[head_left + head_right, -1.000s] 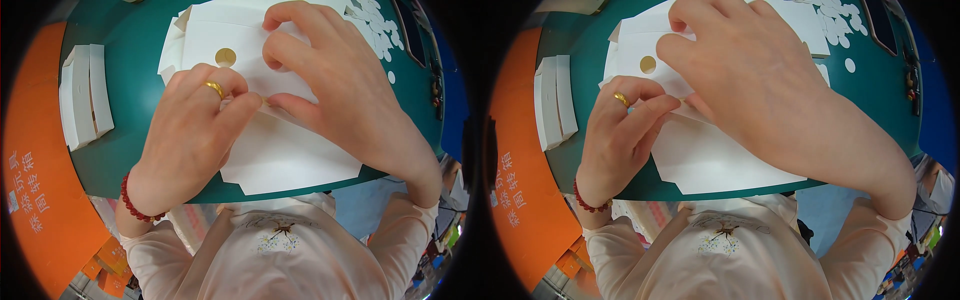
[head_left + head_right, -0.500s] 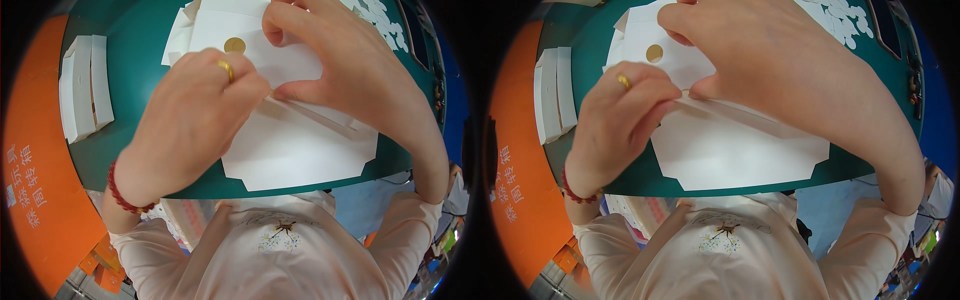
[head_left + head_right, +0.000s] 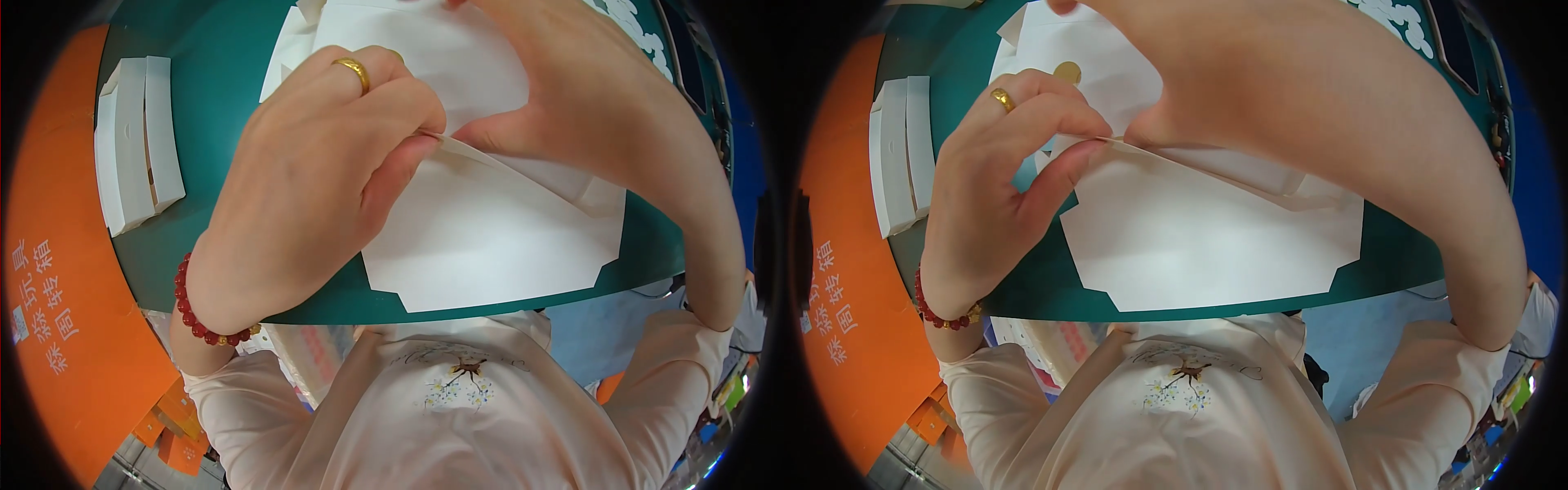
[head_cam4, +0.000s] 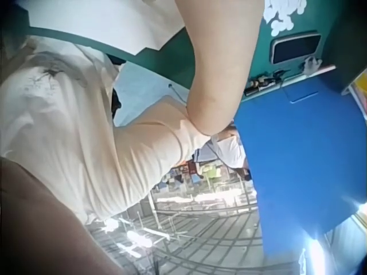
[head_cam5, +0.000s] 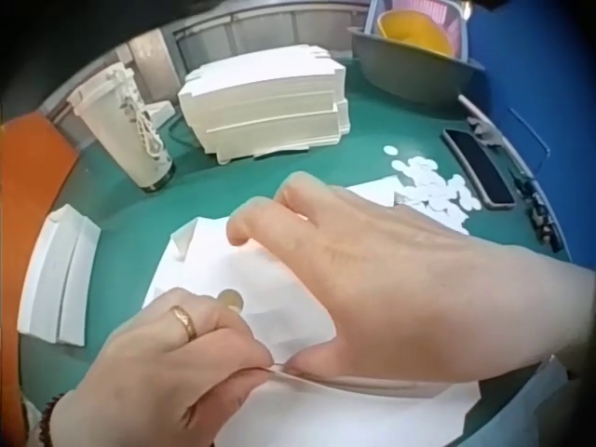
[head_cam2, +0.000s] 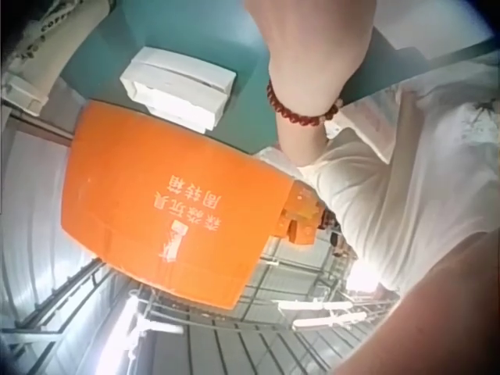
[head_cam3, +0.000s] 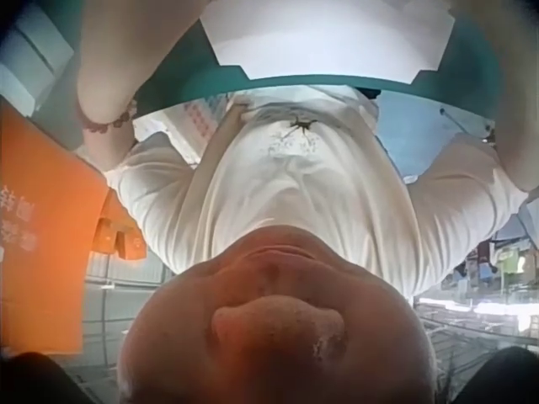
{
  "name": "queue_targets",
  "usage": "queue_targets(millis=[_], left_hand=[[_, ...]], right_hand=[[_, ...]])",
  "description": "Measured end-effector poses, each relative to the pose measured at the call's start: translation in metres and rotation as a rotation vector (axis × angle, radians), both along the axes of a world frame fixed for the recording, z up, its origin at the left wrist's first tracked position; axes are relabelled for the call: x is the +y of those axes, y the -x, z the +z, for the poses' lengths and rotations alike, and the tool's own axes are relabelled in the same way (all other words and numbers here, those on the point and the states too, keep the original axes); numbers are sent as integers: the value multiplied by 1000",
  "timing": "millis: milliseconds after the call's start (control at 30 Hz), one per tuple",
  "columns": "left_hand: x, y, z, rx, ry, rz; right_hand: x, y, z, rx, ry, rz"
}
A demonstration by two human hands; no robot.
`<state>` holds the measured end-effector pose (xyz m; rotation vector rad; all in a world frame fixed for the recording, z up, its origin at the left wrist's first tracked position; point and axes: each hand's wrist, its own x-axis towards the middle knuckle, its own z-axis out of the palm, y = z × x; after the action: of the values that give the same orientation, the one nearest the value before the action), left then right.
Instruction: Fold and assemble white cardboard box components from flat cutouts.
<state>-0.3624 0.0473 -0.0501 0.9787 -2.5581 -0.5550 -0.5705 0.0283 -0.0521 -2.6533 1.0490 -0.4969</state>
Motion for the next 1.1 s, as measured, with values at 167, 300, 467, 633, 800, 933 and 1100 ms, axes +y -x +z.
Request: queue_targets(millis=[167, 300, 467, 633, 800, 933, 1100], left_hand=[[-3, 0, 0, -42, 58, -11], [-1, 16, 1, -50, -45, 46], [1, 17, -3, -19, 99, -6], [9, -2, -17, 11, 270, -49], [27, -9, -30, -3, 502, -103], [25, -15, -47, 29, 631, -75], [31, -12, -39, -24, 511, -71]], right_hand=[[-8, 4, 11, 125, -221, -93], [-16, 24, 20, 231, -383, -166], [-19, 9, 46, 360, -585, -264], [-25, -13, 61, 426, -717, -219], [-16, -36, 69, 490, -719, -221], [-15, -47, 63, 467, -708, -198], [-12, -53, 64, 454, -698, -226]])
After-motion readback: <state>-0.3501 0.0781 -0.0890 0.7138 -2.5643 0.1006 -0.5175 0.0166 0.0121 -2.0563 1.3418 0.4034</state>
